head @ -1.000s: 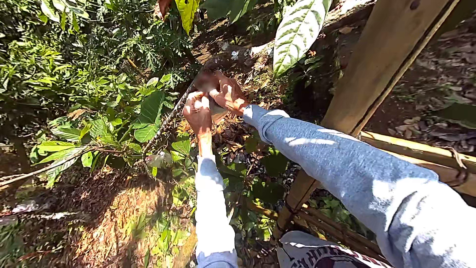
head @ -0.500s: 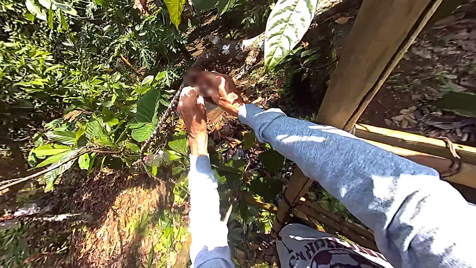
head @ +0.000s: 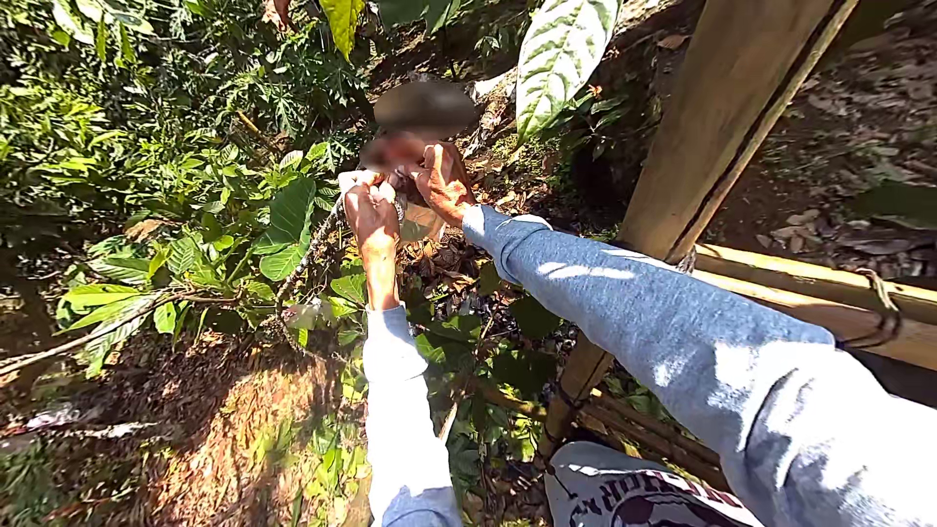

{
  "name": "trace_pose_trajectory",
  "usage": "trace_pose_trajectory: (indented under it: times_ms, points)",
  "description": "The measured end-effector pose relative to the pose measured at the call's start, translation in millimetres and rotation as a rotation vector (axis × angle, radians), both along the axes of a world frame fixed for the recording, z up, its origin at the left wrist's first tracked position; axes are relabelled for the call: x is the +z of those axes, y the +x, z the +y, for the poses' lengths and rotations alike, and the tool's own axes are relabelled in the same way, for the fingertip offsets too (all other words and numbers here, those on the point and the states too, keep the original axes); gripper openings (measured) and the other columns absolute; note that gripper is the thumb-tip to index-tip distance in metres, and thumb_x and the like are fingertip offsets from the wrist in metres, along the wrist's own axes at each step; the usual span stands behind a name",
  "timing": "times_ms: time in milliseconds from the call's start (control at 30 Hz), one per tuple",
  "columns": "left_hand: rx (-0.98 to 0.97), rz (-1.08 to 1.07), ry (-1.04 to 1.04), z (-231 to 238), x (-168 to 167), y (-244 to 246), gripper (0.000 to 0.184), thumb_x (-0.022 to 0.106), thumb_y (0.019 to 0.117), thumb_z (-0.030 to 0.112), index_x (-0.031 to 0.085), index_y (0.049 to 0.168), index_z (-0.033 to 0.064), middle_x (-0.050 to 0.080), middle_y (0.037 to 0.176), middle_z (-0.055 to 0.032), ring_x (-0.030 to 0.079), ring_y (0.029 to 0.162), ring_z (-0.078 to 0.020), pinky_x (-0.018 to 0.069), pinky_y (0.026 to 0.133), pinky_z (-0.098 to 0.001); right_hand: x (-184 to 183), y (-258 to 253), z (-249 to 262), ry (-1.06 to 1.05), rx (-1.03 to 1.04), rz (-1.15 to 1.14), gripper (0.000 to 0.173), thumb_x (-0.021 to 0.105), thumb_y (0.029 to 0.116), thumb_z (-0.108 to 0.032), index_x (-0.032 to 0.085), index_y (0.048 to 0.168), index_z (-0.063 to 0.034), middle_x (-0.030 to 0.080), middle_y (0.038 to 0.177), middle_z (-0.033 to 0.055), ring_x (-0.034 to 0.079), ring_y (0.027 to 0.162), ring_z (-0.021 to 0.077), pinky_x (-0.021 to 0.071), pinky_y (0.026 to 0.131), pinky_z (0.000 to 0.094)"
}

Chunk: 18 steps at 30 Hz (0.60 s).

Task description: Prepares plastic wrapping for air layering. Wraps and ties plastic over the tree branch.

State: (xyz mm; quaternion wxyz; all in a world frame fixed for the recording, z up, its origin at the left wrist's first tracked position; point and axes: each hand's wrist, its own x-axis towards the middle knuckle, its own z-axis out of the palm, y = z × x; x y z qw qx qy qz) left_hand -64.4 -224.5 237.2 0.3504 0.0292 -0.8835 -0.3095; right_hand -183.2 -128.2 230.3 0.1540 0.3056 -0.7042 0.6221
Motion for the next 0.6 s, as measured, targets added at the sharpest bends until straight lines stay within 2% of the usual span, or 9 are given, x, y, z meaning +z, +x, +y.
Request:
trace_pose_trajectory:
  times_ms: [100, 167, 233, 400, 500, 600]
  points:
    - [-0.071, -0.021, 0.106, -5.2, 0.6, 0.2, 0.028, 0.061, 0.102, 0.019, 0.061, 0.13, 0.0141, 0.065, 0.129, -0.0059, 0.062, 0.116, -0.0204, 0.0528, 0.094, -0.0408, -0.8, 3.6, 1.2, -0.028, -0.003, -0.038, 0.026, 0.062, 0.0969, -0.006, 0.07, 0.122, -0.0066, 0.073, 0.118, 0.0084, 0.07, 0.107, 0.018, 0.0557, 0.099, 0.0405]
    - [-0.065, -0.04, 0.159, -5.5, 6.0, -8.0, 0.021, 0.066, 0.0981, 0.018, 0.068, 0.117, 0.0102, 0.069, 0.112, -0.0087, 0.066, 0.1, -0.02, 0.0547, 0.084, -0.0413, -3.7, 9.1, -1.5, -0.061, -0.054, -0.068, 0.029, 0.064, 0.0967, -0.006, 0.066, 0.125, -0.0034, 0.068, 0.124, 0.0137, 0.068, 0.11, 0.0221, 0.0553, 0.099, 0.0407]
    - [-0.042, -0.093, 0.204, -0.4, 18.0, -11.0, 0.017, 0.065, 0.0991, 0.019, 0.07, 0.113, 0.0098, 0.071, 0.104, -0.007, 0.067, 0.09, -0.0166, 0.0556, 0.079, -0.0378, -4.3, 17.7, -3.5, -0.097, -0.133, -0.094, 0.027, 0.062, 0.0987, -0.009, 0.064, 0.125, -0.001, 0.066, 0.121, 0.017, 0.068, 0.104, 0.024, 0.056, 0.094, 0.0398]
    - [-0.099, -0.003, 0.312, -9.5, 11.1, -21.4, 0.017, 0.064, 0.0982, 0.016, 0.071, 0.11, 0.0073, 0.07, 0.097, -0.0053, 0.065, 0.083, -0.0114, 0.0546, 0.074, -0.031, -8.3, 24.6, -2.5, -0.131, -0.128, -0.193, 0.028, 0.062, 0.101, -0.021, 0.063, 0.124, -0.0058, 0.07, 0.109, 0.0113, 0.07, 0.095, 0.0199, 0.0578, 0.088, 0.0392]
    - [-0.066, 0.009, 0.379, -26.4, 5.9, -43.7, 0.009, 0.071, 0.0926, 0.013, 0.077, 0.098, 0.0089, 0.074, 0.09, -0.0011, 0.068, 0.083, -0.0081, 0.0571, 0.077, -0.0299, -14.2, 18.2, -4.5, -0.138, -0.092, -0.169, 0.029, 0.066, 0.0985, -0.02, 0.065, 0.123, -0.0055, 0.072, 0.107, 0.0107, 0.07, 0.095, 0.0189, 0.0584, 0.088, 0.0395]
    - [-0.027, -0.015, 0.316, -31.2, 4.6, -48.9, 0.008, 0.07, 0.0923, 0.014, 0.076, 0.096, 0.0099, 0.073, 0.09, -0.0003, 0.067, 0.086, -0.0074, 0.0553, 0.081, -0.0306, -13.9, 15.7, -5.6, -0.168, 0.007, -0.191, 0.031, 0.069, 0.097, -0.019, 0.064, 0.123, -0.0031, 0.071, 0.109, 0.0119, 0.07, 0.098, 0.0178, 0.0579, 0.091, 0.0372]
